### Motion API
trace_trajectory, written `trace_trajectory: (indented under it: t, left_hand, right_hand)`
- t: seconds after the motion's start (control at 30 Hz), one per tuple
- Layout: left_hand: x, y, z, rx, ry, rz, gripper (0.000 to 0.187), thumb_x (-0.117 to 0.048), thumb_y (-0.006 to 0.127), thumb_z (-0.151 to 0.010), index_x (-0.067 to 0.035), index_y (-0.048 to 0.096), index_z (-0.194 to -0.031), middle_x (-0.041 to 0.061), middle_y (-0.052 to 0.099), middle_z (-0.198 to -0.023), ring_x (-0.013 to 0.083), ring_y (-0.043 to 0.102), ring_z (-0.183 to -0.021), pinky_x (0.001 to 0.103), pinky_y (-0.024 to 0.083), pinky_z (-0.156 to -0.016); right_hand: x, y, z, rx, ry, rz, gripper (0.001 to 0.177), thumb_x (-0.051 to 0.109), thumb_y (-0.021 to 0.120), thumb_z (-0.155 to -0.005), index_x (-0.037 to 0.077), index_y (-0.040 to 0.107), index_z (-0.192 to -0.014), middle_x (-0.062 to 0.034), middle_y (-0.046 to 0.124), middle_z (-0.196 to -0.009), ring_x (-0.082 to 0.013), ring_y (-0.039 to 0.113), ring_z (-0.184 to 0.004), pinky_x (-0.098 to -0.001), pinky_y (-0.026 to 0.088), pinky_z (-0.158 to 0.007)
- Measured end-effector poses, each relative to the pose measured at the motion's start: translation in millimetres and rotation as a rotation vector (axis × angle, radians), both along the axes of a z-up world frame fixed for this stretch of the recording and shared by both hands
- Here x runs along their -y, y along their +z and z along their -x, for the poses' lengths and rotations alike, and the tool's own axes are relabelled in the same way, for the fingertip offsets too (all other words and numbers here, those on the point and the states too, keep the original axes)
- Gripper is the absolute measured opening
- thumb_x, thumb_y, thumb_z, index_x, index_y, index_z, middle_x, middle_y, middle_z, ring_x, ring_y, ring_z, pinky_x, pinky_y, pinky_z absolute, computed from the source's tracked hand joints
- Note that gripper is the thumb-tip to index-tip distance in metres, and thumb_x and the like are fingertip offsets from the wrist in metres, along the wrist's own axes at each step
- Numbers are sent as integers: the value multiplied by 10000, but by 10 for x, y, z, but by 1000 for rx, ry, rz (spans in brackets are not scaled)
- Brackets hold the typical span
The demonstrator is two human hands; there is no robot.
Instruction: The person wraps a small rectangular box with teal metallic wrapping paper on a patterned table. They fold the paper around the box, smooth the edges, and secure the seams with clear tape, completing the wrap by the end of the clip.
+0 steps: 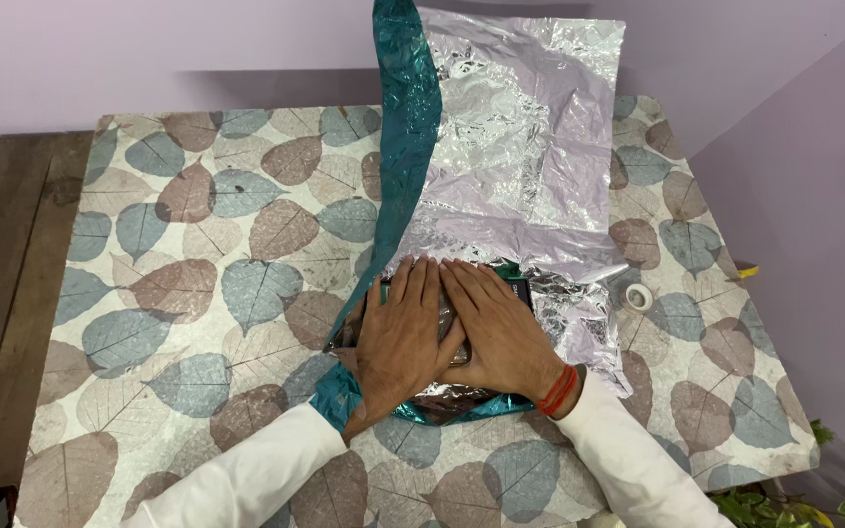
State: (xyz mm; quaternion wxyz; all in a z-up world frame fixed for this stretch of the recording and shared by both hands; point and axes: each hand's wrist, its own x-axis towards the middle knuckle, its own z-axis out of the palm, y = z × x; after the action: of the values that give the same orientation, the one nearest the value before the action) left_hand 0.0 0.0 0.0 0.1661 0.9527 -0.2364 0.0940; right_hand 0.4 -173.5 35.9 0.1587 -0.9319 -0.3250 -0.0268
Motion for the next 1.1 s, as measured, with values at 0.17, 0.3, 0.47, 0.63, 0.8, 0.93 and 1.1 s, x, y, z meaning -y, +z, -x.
trace_trajectory:
  t: [0.17,0.3,0.47,0.63,0.8,0.93,1.1]
  left_hand:
    - [-5,26,17,-8,0,16,787,-509,491,-974,104,416,-1462,266,456,-1510,383,370,-1442,594,278,-1147]
    - [-2,62,11,12,-3,53,780,-502,504,-975,112,427,-1451,278,462,-1498,391,379,-1429,592,281,-1129]
    - [0,57,20,22,0,21,761,-487,511,-959,94,443,-1446,256,479,-1496,381,390,-1425,591,278,-1138]
    - [-3,112,15,19,-4,-8,758,-486,519,-950,91,449,-1438,250,484,-1489,375,390,-1422,591,284,-1131]
    - [10,86,19,-45,9,55,760,-471,537,-936,91,447,-1440,249,473,-1509,374,376,-1441,566,339,-1086]
    - [-5,95,22,-5,0,50,754,-460,548,-947,93,438,-1447,256,474,-1499,369,377,-1441,567,353,-1090]
    - [-22,135,10,-36,-22,122,752,-428,545,-954,103,412,-1469,269,463,-1514,379,405,-1439,555,349,-1097]
  right_hand:
    - [11,-2,7,37,9,6,1199,621,824,-652,-115,372,-1483,-296,409,-1542,-404,372,-1462,-499,241,-1238]
    - [-4,24,17,11,9,-15,1211,634,830,-638,-121,370,-1466,-305,409,-1520,-412,370,-1446,-504,238,-1222]
    - [19,1,11,40,17,-1,1191,608,828,-648,-120,376,-1475,-300,418,-1531,-409,377,-1456,-499,243,-1236]
    - [15,13,11,26,11,-10,1190,620,828,-658,-120,374,-1471,-299,416,-1526,-411,374,-1452,-506,239,-1230]
    - [27,5,11,30,31,-16,1184,619,825,-681,-125,367,-1480,-299,409,-1541,-408,371,-1460,-510,237,-1237]
    - [3,22,16,24,15,-10,1185,595,832,-650,-119,369,-1475,-297,409,-1533,-408,370,-1457,-504,238,-1234]
    - [25,18,24,35,20,-38,1190,588,843,-671,-109,358,-1504,-293,401,-1559,-402,372,-1475,-503,262,-1245]
